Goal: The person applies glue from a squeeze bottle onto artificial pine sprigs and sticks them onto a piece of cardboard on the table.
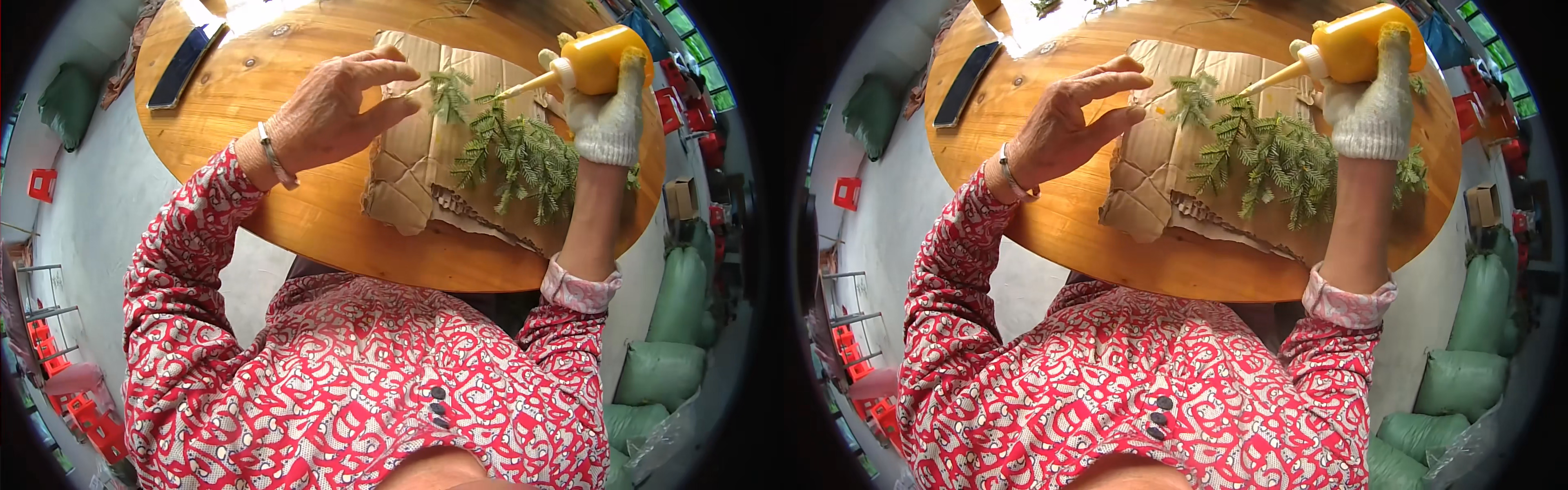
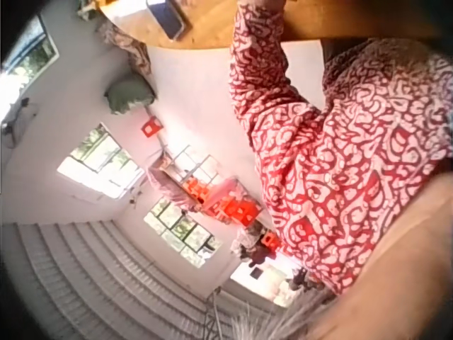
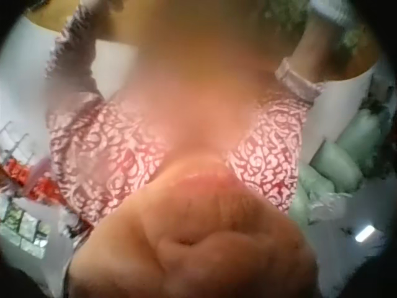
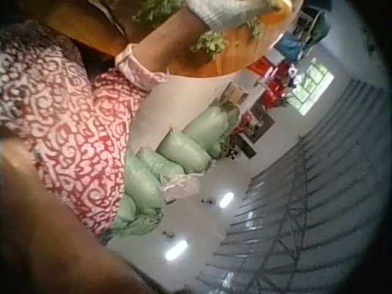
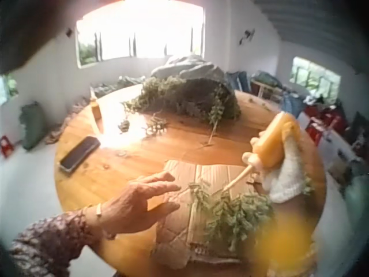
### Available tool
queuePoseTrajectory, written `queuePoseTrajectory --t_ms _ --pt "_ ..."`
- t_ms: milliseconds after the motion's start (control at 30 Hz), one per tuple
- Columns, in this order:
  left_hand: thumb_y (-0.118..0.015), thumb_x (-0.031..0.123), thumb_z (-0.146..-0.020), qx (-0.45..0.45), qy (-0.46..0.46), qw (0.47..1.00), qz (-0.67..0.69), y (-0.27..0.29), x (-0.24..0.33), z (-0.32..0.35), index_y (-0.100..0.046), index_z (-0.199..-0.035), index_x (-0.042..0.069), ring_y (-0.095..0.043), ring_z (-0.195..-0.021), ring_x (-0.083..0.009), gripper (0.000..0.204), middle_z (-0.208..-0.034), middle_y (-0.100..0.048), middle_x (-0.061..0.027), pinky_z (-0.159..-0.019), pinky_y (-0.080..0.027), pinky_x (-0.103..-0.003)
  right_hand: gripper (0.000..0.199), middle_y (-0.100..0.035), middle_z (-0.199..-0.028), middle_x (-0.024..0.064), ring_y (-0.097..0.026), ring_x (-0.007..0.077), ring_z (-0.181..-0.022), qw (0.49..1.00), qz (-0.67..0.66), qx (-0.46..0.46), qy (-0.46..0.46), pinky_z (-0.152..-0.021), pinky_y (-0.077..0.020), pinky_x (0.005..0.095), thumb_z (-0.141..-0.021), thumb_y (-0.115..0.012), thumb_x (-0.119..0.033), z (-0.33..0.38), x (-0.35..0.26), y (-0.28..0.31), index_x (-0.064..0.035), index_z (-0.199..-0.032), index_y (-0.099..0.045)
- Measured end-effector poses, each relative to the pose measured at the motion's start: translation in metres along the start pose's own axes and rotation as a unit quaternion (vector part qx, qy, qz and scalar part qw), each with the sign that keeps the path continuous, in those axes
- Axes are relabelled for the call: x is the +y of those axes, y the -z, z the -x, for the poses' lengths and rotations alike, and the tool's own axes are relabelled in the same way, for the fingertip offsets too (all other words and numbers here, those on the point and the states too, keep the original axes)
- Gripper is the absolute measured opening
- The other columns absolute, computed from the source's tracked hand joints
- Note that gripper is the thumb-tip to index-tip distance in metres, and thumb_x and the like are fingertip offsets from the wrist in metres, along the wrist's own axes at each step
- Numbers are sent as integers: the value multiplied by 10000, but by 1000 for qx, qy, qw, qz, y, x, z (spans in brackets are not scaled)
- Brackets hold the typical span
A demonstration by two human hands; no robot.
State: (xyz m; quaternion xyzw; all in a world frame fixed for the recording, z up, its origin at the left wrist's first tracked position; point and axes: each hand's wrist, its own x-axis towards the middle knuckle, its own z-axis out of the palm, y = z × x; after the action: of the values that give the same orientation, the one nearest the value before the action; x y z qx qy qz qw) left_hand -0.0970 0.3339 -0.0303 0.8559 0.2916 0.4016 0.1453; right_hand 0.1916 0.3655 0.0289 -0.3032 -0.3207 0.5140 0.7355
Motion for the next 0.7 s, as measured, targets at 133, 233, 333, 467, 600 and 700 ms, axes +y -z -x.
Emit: queuePoseTrajectory --t_ms 133,233,333,467,600,700 --pt "-642 210 -836 8 28 998 -58 -13 10 -10 -605 -1147 53 -550 -1093 -286 351 -1210 -578 -149 -879 -426 -359 618 -522 -1148 222 -520 458 -1060 999 -7 -36 -2 -866 -463 658 -737 -767 -271 -1 1 5 -54 -1213 -438" --pt "-628 237 -842 6 0 992 -124 -19 10 -23 -576 -1180 60 -516 -1125 -297 385 -1228 -559 -140 -923 -374 -378 615 -507 -1171 223 -510 460 -1072 998 2 -47 33 -871 -456 667 -727 -773 -264 -3 2 9 -51 -1204 -450" --pt "-625 249 -840 -20 7 990 -141 -24 0 -23 -563 -1192 65 -494 -1145 -300 402 -1239 -546 -130 -949 -339 -390 611 -498 -1183 224 -504 462 -1081 998 -1 -49 39 -875 -450 674 -722 -776 -257 -1 3 9 -49 -1200 -457" --pt "-632 260 -827 -99 55 986 -124 -33 -14 -19 -557 -1195 72 -458 -1174 -298 420 -1256 -525 -108 -982 -289 -405 602 -487 -1197 227 -495 463 -1096 999 -22 -40 22 -881 -440 685 -720 -776 -246 3 3 5 -46 -1196 -466" --pt "-664 242 -789 -101 8 992 -77 -31 -24 -12 -568 -1176 81 -441 -1178 -279 430 -1254 -515 -73 -983 -273 -412 570 -488 -1194 227 -483 467 -1121 998 17 -58 34 -899 -415 699 -737 -766 -236 13 10 -7 -46 -1190 -476" --pt "-681 244 -773 -109 2 992 -70 -33 -23 -10 -572 -1178 96 -417 -1209 -284 445 -1267 -512 -65 -993 -260 -422 550 -488 -1200 222 -472 465 -1138 995 24 -74 61 -904 -401 709 -756 -751 -238 26 17 -19 -51 -1194 -477"
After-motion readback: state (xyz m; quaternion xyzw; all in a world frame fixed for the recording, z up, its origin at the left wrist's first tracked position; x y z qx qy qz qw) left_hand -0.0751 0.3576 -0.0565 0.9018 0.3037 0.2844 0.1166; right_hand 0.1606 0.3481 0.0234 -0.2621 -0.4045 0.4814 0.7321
